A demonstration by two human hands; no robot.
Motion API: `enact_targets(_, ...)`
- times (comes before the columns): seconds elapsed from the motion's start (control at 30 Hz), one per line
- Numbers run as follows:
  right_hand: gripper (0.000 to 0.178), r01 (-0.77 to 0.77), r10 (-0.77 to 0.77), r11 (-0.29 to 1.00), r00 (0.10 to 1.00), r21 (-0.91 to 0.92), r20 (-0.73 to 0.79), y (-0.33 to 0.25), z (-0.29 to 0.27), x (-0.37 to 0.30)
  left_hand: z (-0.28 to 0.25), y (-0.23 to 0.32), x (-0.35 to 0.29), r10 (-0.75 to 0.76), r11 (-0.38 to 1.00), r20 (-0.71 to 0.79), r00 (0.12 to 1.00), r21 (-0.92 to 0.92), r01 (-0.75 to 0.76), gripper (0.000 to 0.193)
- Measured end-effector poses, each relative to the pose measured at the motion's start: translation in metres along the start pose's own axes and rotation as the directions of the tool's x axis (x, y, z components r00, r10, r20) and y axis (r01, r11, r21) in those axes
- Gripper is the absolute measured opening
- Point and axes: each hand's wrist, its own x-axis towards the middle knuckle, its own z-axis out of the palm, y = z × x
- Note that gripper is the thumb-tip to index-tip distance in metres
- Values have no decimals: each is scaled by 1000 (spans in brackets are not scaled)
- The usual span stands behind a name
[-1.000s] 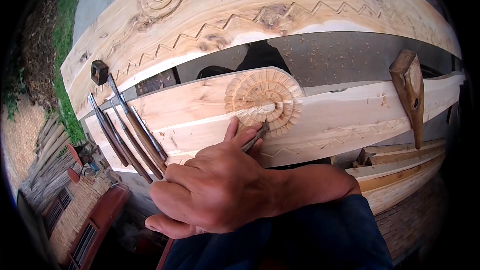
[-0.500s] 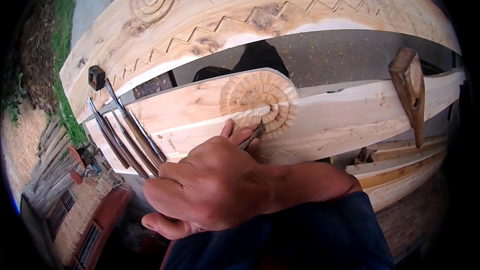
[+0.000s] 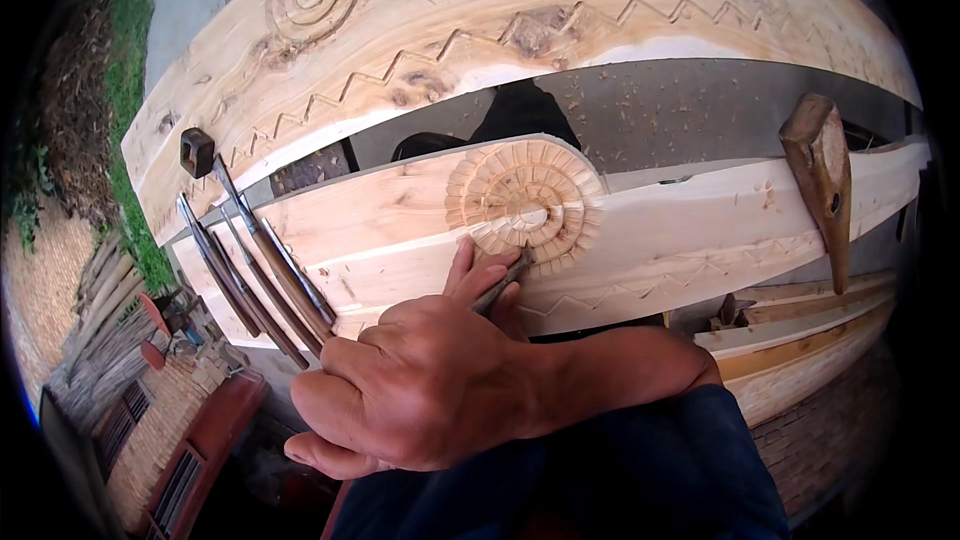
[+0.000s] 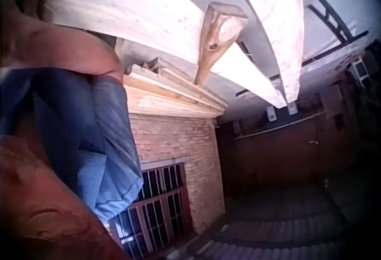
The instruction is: The person carves a spiral pattern into a wood plank using a chisel, periodically removing wood shavings from the carved area by hand.
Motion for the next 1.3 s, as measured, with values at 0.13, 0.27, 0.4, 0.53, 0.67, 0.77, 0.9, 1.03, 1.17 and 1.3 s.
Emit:
enact_targets(0.13, 44, -7, 7, 1000, 1000, 11, -7, 2, 3, -3, 0, 1, -1, 11, 1000, 13, 1000, 7, -11, 23)
enact_targets(0.27, 46, -32, 32, 999, 999, 39, 3, 3, 8, -8, -1, -2, 3, 8, 1000, 3, 1000, 10, -8, 24)
enact_targets(0.4, 47, -27, 26, 999, 1000, 20, 3, 4, 8, -7, -1, -3, 5, 10, 1000, 12, 1000, 13, -10, 26)
enact_targets(0.53, 44, -48, 50, 999, 990, -11, 129, -2, 10, -18, -2, -3, 6, 19, 1000, 19, 1000, 19, -19, 27)
enact_targets(0.67, 45, -106, 114, 987, 992, -121, 60, -5, 31, -39, -4, -4, 4, 26, 999, 12, 1000, 31, -26, 30)
enact_targets(0.77, 47, -181, 203, 967, 973, -177, 114, -12, 26, -31, -4, -2, 5, 29, 999, 11, 1000, 27, -29, 31)
enact_targets(0.9, 45, -215, 250, 949, 958, -229, 137, -11, 20, -23, -3, -1, 7, 28, 999, 10, 1000, 32, -29, 34)
enact_targets(1.03, 42, -105, 129, 976, 984, -193, 119, -2, 18, -26, -1, 0, 6, 32, 999, 16, 999, 30, -33, 36)
enact_targets(1.17, 38, -54, 63, 988, 996, -142, 60, 3, 17, -16, -3, 2, 2, 33, 999, 12, 999, 37, -33, 39)
enact_targets(1.3, 33, -23, 23, 1000, 1000, -13, -5, 13, 11, -2, -4, 6, -7, 46, 997, -22, 999, 55, -45, 42)
